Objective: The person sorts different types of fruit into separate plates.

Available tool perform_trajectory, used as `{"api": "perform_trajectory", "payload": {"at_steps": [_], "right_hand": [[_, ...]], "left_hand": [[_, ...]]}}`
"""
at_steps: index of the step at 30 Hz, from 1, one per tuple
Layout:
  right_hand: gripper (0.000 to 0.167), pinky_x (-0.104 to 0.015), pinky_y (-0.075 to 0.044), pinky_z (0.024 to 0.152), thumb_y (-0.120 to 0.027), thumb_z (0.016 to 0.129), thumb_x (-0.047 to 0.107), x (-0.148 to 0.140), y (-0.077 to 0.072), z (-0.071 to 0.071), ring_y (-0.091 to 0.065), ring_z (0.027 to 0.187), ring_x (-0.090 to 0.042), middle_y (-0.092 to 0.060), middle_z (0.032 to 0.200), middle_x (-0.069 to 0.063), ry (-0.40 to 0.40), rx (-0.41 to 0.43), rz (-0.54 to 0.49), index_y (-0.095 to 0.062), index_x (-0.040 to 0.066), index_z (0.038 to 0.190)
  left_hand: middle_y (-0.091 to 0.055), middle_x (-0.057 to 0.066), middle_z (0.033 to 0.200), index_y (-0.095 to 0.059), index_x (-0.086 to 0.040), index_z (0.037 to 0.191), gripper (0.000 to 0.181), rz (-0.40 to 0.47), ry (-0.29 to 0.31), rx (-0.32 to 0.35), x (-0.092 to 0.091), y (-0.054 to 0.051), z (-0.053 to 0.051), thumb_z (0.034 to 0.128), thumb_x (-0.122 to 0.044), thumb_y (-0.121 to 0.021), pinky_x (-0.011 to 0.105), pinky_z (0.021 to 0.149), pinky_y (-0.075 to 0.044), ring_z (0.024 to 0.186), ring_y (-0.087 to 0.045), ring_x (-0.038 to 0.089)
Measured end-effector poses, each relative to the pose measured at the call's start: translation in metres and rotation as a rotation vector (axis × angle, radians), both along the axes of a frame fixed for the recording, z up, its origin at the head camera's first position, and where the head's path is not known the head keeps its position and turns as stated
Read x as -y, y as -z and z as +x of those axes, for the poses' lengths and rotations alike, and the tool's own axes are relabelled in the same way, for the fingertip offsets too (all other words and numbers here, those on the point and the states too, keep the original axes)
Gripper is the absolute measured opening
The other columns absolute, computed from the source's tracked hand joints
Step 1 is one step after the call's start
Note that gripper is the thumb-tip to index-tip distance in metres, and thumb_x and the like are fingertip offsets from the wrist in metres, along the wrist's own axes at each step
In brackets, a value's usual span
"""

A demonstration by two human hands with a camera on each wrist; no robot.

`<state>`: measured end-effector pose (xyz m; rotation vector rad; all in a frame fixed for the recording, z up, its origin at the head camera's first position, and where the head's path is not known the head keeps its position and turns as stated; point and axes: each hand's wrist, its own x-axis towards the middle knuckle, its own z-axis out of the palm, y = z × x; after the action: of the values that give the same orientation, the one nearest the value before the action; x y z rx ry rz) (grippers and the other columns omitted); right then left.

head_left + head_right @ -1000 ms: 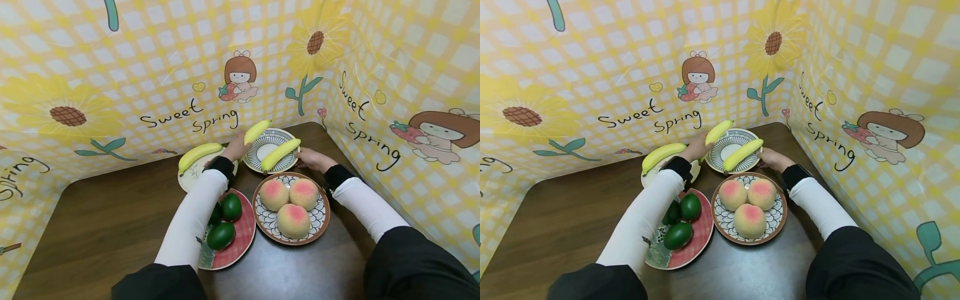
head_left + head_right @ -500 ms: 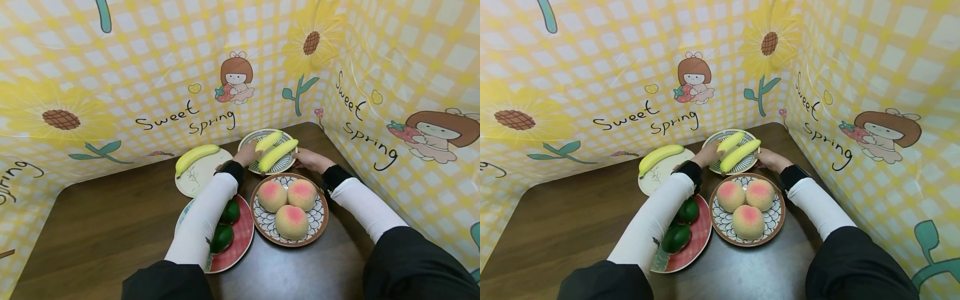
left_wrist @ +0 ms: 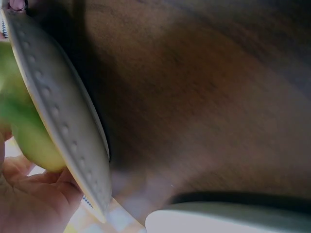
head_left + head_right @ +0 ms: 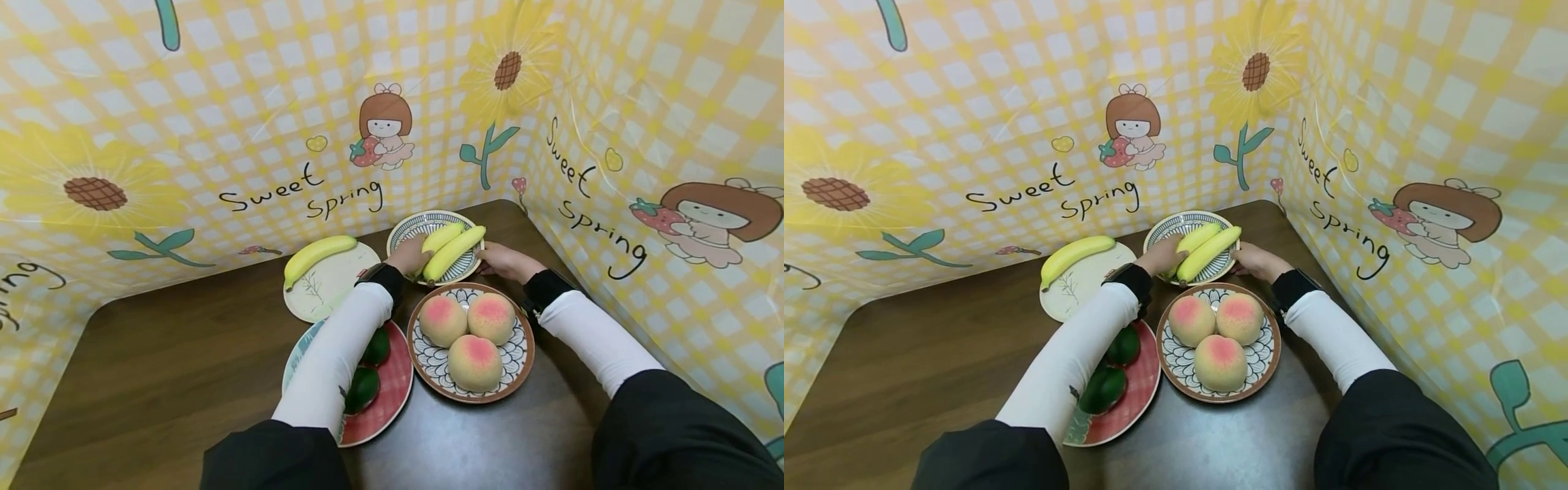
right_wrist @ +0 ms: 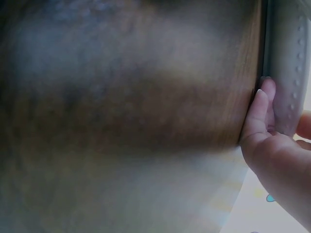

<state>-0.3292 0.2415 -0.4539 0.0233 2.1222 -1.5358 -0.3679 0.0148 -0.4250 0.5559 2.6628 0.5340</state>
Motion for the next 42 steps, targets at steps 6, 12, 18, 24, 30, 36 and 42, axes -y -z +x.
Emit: {"api": "perform_trajectory", "payload": {"at_steps": [6,12,18,24,30,36,42], "right_hand": [[0.043,-0.022,-0.046,0.081,-0.024,0.112,0.014,0.0,-0.001,0.0,-0.053,0.084,-0.008,-0.055,0.091,0.004,0.0,-0.001,-0.003,-0.031,-0.011,0.146],[0.041,-0.022,-0.046,0.08,-0.024,0.112,0.013,0.0,-0.001,0.001,-0.053,0.083,-0.008,-0.055,0.089,0.005,0.002,-0.006,-0.007,-0.032,-0.011,0.144],[0.042,-0.022,-0.046,0.081,-0.025,0.112,0.014,0.001,0.002,0.003,-0.053,0.084,-0.008,-0.056,0.09,0.005,-0.006,-0.01,0.003,-0.033,-0.011,0.145],[0.043,-0.022,-0.046,0.081,-0.025,0.112,0.014,0.0,0.003,0.001,-0.053,0.084,-0.008,-0.055,0.092,0.004,-0.003,-0.012,0.009,-0.031,-0.01,0.147],[0.044,-0.022,-0.046,0.083,-0.025,0.112,0.015,-0.002,-0.001,0.001,-0.053,0.086,-0.008,-0.055,0.094,0.005,-0.002,-0.025,0.007,-0.029,-0.01,0.149],[0.043,-0.022,-0.046,0.081,-0.025,0.113,0.014,-0.004,-0.004,0.004,-0.053,0.084,-0.008,-0.056,0.09,0.006,-0.018,-0.034,0.01,-0.031,-0.011,0.147],[0.042,-0.021,-0.047,0.081,-0.025,0.113,0.014,0.001,-0.001,0.004,-0.053,0.083,-0.006,-0.056,0.088,0.008,-0.024,-0.029,0.006,-0.032,-0.011,0.145]], "left_hand": [[-0.046,0.022,0.158,-0.031,0.001,0.158,0.06,-0.001,0.017,-0.019,0.001,0.001,-0.002,0.1074,-0.024,-0.05,0.04,0.123,-0.037,0.146,-0.046,0.034],[-0.043,0.02,0.16,-0.028,-0.001,0.16,0.061,0.012,0.017,-0.007,0.005,0.001,-0.001,0.1076,-0.025,-0.049,0.04,0.124,-0.036,0.148,-0.044,0.033],[-0.031,0.016,0.168,-0.023,-0.005,0.163,0.064,0.01,-0.014,0.02,0.016,-0.01,0.004,0.1084,-0.028,-0.047,0.041,0.128,-0.03,0.154,-0.035,0.032],[-0.033,0.017,0.167,-0.024,-0.005,0.162,0.066,0.122,-0.036,-0.128,0.043,-0.039,0.008,0.1075,-0.03,-0.051,0.046,0.127,-0.03,0.153,-0.035,0.035],[-0.034,0.022,0.165,-0.029,-0.003,0.16,0.066,0.14,-0.076,-0.256,0.098,-0.059,0.003,0.1058,-0.029,-0.055,0.049,0.127,-0.029,0.154,-0.033,0.038],[-0.028,0.025,0.166,-0.025,-0.003,0.161,0.067,0.076,-0.184,-0.237,0.161,-0.06,0.007,0.1066,-0.031,-0.052,0.056,0.127,-0.026,0.155,-0.027,0.043],[-0.03,0.029,0.164,-0.027,0.0,0.16,0.067,0.035,-0.24,-0.234,0.204,-0.051,0.015,0.1062,-0.029,-0.053,0.058,0.124,-0.029,0.151,-0.031,0.046]]}}
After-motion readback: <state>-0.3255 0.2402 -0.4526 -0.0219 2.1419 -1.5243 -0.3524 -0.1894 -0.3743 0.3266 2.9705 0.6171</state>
